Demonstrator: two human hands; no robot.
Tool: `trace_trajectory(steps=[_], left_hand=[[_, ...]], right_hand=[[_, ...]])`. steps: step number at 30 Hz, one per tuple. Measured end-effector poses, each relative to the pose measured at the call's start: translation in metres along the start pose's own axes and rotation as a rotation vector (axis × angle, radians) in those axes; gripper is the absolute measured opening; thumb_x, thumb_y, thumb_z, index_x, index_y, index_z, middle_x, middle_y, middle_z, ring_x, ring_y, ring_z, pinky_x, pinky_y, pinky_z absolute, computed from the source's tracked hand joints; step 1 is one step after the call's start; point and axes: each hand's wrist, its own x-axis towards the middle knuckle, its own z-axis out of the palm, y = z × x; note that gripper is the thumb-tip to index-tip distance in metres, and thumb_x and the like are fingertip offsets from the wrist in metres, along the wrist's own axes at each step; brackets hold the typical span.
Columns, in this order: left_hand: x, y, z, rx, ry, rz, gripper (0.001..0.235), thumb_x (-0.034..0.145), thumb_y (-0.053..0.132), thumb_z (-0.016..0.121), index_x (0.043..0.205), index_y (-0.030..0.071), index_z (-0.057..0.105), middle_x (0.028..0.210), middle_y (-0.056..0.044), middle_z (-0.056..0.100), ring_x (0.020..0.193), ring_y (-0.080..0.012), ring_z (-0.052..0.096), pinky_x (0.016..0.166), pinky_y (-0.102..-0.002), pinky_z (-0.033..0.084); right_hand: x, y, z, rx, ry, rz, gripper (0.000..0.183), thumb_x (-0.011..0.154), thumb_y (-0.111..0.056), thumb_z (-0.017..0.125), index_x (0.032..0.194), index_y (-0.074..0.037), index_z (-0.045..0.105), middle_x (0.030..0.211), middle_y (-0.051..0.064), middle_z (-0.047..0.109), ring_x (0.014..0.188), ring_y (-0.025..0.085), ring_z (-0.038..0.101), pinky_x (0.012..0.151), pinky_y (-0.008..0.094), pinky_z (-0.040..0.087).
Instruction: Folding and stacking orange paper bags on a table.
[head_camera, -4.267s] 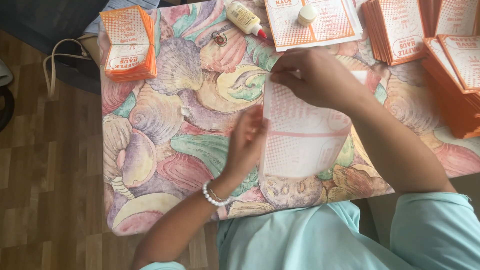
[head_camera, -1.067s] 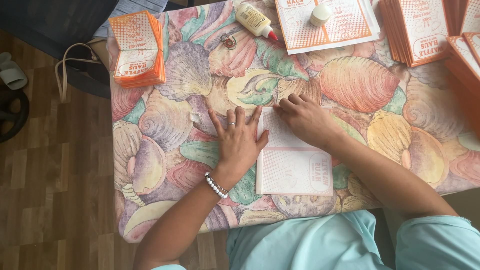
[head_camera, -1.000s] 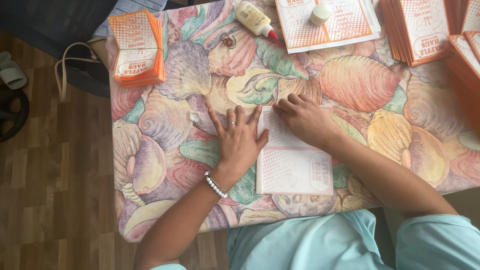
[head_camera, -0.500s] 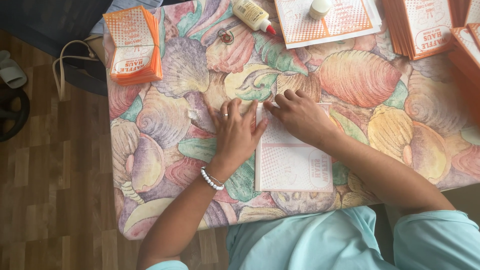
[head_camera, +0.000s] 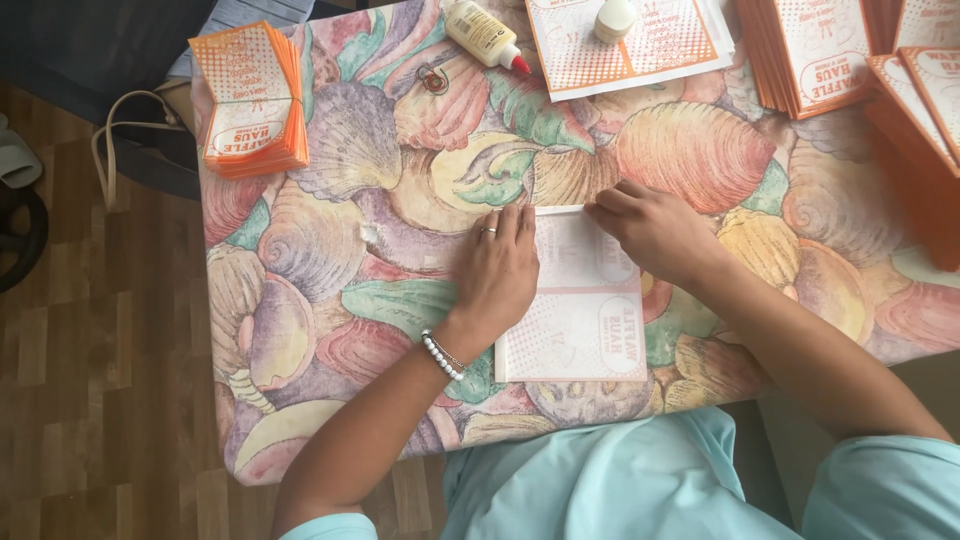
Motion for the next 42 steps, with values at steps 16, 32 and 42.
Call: trace_trajectory(steps=[16, 32, 42], left_hand=[[-0.002, -0.002, 0.005, 0.031, 0.028, 0.029, 0.050, 0.094, 0.020, 0.053, 0.143, 0.009, 0.056, 0.120, -0.017, 0.056, 0.105, -0.0322, 0.058, 0.098, -0.047, 0.045], [0.002, 0.014, 0.000, 0.091, -0.043, 0.030, 0.049, 0.092, 0.013, 0.058, 0.137, -0.006, 0.056, 0.127, -0.025, 0.056, 0.132, -0.0417, 0.050, 0.119, -0.056, 0.029], [0.004, 0.007, 0.010, 0.034, -0.082, 0.044, 0.061, 0.089, 0.011, 0.059, 0.148, 0.001, 0.047, 0.126, -0.022, 0.053, 0.126, -0.0403, 0.054, 0.112, -0.054, 0.041]], right_hand=[[0.009, -0.007, -0.010, -0.135, -0.089, -0.028, 0.023, 0.085, -0.005, 0.066, 0.106, -0.012, 0.074, 0.088, 0.001, 0.059, 0.083, 0.016, 0.057, 0.068, 0.027, 0.051], [-0.006, 0.001, -0.007, -0.062, -0.066, 0.020, 0.014, 0.096, -0.007, 0.059, 0.103, -0.010, 0.071, 0.088, 0.000, 0.059, 0.088, 0.018, 0.060, 0.074, 0.028, 0.053], [-0.005, -0.002, -0.002, -0.136, -0.099, -0.010, 0.007, 0.093, -0.009, 0.061, 0.093, -0.013, 0.067, 0.086, -0.002, 0.056, 0.087, 0.016, 0.058, 0.071, 0.027, 0.052]])
